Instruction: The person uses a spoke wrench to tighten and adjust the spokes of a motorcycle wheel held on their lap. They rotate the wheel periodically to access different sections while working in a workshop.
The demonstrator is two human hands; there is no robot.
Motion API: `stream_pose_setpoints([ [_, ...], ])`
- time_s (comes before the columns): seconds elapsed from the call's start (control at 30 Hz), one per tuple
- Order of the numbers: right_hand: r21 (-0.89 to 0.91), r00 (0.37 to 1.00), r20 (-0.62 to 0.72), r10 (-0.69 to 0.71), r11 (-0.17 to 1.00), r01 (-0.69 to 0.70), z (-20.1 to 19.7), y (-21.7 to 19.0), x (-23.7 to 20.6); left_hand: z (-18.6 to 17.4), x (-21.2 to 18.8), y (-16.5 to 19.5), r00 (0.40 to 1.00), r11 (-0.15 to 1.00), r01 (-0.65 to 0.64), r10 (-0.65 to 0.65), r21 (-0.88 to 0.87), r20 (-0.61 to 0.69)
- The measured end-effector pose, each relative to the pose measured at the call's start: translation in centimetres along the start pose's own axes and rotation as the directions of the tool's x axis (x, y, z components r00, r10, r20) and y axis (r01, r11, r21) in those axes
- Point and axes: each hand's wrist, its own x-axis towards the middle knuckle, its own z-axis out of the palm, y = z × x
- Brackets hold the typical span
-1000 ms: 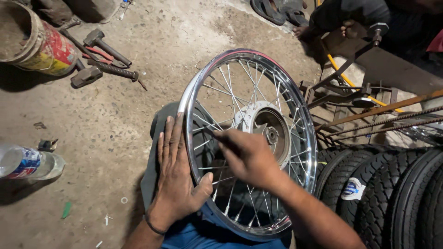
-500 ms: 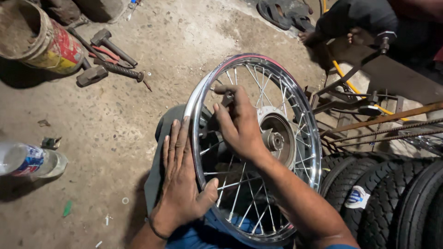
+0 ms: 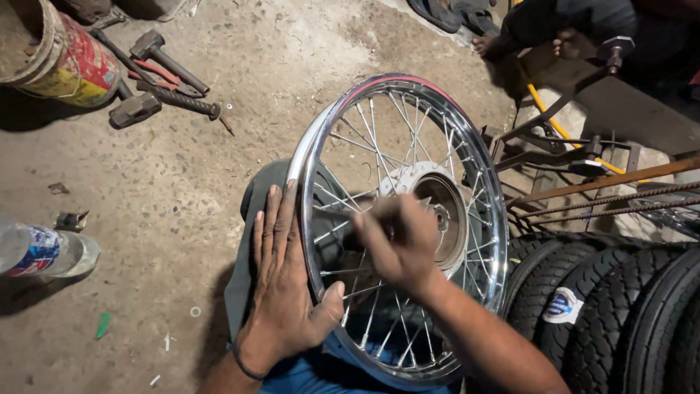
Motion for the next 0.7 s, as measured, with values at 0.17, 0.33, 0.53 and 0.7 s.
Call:
stream_pose_setpoints([
  [0.17,-0.097,0.977,0.152,-0.152,0.981,0.168,0.0,-1.5,-2.0,0.0,0.1,0.2,1.0,1.0,0.002,-0.002,0.003,0.009],
  [0.33,-0.086,0.976,0.217,0.004,0.996,0.015,-0.9,-3.2,-1.0,0.1,-0.3,1.6,0.998,0.999,0.051,-0.05,0.014,-0.038],
  [0.53,-0.088,0.948,0.237,0.213,0.976,-0.198,-3.3,-2.0,-0.9,0.1,-2.3,3.0,0.997,0.997,0.08,-0.08,0.006,-0.003],
  [0.7,0.03,0.984,0.175,0.041,0.998,-0.047,-5.4,-0.6,-0.7,0.4,-2.4,2.7,0.996,0.996,0.084,-0.084,0.014,-0.013],
])
